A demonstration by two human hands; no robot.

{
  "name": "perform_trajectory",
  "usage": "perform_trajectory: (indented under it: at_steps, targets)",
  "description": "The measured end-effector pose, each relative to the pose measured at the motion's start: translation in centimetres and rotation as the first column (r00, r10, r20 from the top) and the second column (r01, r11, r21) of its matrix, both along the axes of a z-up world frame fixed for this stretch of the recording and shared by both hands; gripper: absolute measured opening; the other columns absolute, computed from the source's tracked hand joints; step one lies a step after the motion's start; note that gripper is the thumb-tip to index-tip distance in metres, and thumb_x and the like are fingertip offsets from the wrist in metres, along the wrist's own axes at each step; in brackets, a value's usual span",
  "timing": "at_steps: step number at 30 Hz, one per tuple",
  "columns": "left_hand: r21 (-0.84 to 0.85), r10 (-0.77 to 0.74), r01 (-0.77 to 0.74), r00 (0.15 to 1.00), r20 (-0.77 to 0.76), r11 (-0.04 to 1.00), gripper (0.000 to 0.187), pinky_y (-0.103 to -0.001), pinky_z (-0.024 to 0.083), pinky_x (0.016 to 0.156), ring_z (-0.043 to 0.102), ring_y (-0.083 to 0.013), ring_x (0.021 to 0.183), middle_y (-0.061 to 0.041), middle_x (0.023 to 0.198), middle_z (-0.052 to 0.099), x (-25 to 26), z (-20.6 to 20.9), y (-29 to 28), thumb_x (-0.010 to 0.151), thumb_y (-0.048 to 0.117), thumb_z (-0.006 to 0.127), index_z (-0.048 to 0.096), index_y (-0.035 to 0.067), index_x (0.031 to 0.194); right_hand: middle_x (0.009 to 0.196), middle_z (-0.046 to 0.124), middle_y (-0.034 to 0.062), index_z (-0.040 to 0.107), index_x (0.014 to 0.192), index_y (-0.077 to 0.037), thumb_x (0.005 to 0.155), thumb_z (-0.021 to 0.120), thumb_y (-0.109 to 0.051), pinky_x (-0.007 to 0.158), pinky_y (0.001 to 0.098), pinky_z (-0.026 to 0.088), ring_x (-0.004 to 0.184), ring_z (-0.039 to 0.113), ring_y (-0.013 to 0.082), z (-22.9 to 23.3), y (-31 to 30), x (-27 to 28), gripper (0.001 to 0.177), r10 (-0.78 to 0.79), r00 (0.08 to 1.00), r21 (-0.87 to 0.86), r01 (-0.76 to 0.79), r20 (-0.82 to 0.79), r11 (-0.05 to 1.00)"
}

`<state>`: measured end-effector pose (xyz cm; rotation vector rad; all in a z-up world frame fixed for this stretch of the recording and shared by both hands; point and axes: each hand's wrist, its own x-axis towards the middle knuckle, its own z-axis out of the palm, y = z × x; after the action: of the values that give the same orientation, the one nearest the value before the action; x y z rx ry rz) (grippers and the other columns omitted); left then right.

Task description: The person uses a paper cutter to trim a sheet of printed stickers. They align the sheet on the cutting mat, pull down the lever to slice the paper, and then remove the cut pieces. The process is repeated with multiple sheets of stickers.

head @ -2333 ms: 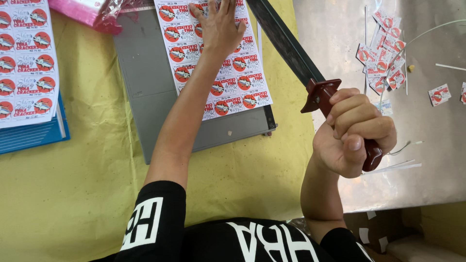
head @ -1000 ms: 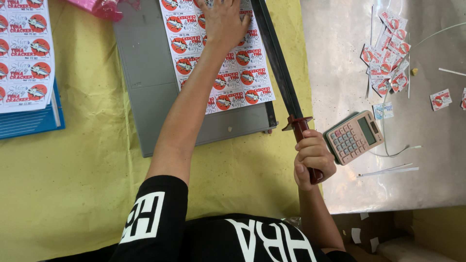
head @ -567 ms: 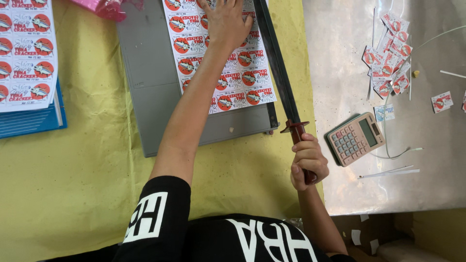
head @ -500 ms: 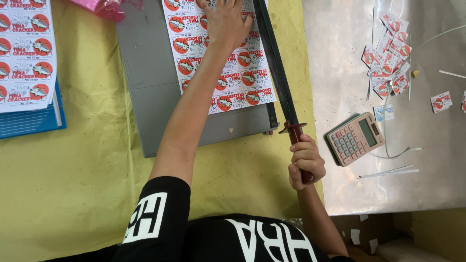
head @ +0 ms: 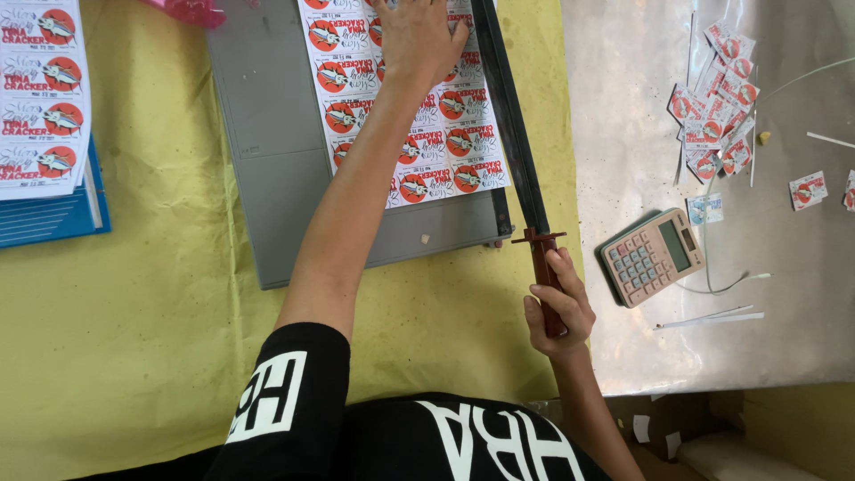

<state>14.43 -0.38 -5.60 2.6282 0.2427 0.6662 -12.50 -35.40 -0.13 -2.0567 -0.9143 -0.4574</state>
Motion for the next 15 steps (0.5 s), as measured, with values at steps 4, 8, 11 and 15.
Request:
perform_trajectory:
  at_steps: [4, 8, 11, 15]
  targets:
    - [0.032, 0.023, -0.021, 0.999, -0.045, 0.999, 0.055, -0.078, 0.020, 0.110, 0.050, -0.0285, 0.131, -0.011, 0.134, 0.060, 0.0, 0.6, 0.1, 0.095, 0.045, 0.065, 0.058, 0.007, 0.134, 0.143, 0.058, 0.0262, 0.066, 0.106, -0.007, 0.088, 0.075, -0.004, 0.118, 0.0521, 0.045, 0.137, 0.057, 0.0408, -1.4, 0.0, -0.3, 0.020, -0.027, 1.000, -0.148, 0.029, 0.016, 0.989]
    - [0.045, 0.086, -0.086, 0.996, 0.022, 0.995, 0.068, -0.080, 0.019, 0.111, 0.042, -0.0368, 0.138, -0.016, 0.142, 0.051, -1.1, 2.1, -0.6, 0.093, 0.051, 0.065, 0.052, 0.005, 0.141, 0.134, 0.066, 0.0210, 0.069, 0.103, -0.012, 0.083, 0.080, -0.016, 0.111, 0.0526, 0.045, 0.127, 0.064, 0.0318, 0.8, 0.0, 0.6, 0.023, 0.002, 0.983, -0.351, 0.064, 0.185, 0.934]
    - [0.078, 0.151, -0.144, 0.985, -0.088, 0.987, 0.079, -0.084, 0.015, 0.106, 0.032, -0.0470, 0.139, -0.020, 0.147, 0.042, -2.9, 4.0, -0.4, 0.088, 0.058, 0.063, 0.045, 0.005, 0.144, 0.119, 0.074, 0.0198, 0.068, 0.108, -0.011, 0.094, 0.069, -0.038, 0.111, 0.0522, 0.042, 0.118, 0.073, 0.0313, 4.6, 2.3, 3.6, 0.030, 0.075, 0.946, 0.023, -0.087, 0.315, 0.996]
    - [0.102, -0.177, 0.207, 0.953, -0.244, 0.973, 0.086, -0.078, 0.013, 0.111, 0.024, -0.0479, 0.146, -0.025, 0.154, 0.033, -6.9, 4.4, -0.2, 0.091, 0.060, 0.061, 0.038, 0.003, 0.150, 0.097, 0.067, 0.0197, 0.053, 0.097, -0.003, 0.106, 0.056, -0.051, 0.102, 0.0463, 0.057, 0.099, 0.067, 0.0321, 11.9, 5.1, 5.9, 0.049, -0.027, 0.950, 0.355, -0.090, 0.312, 0.931]
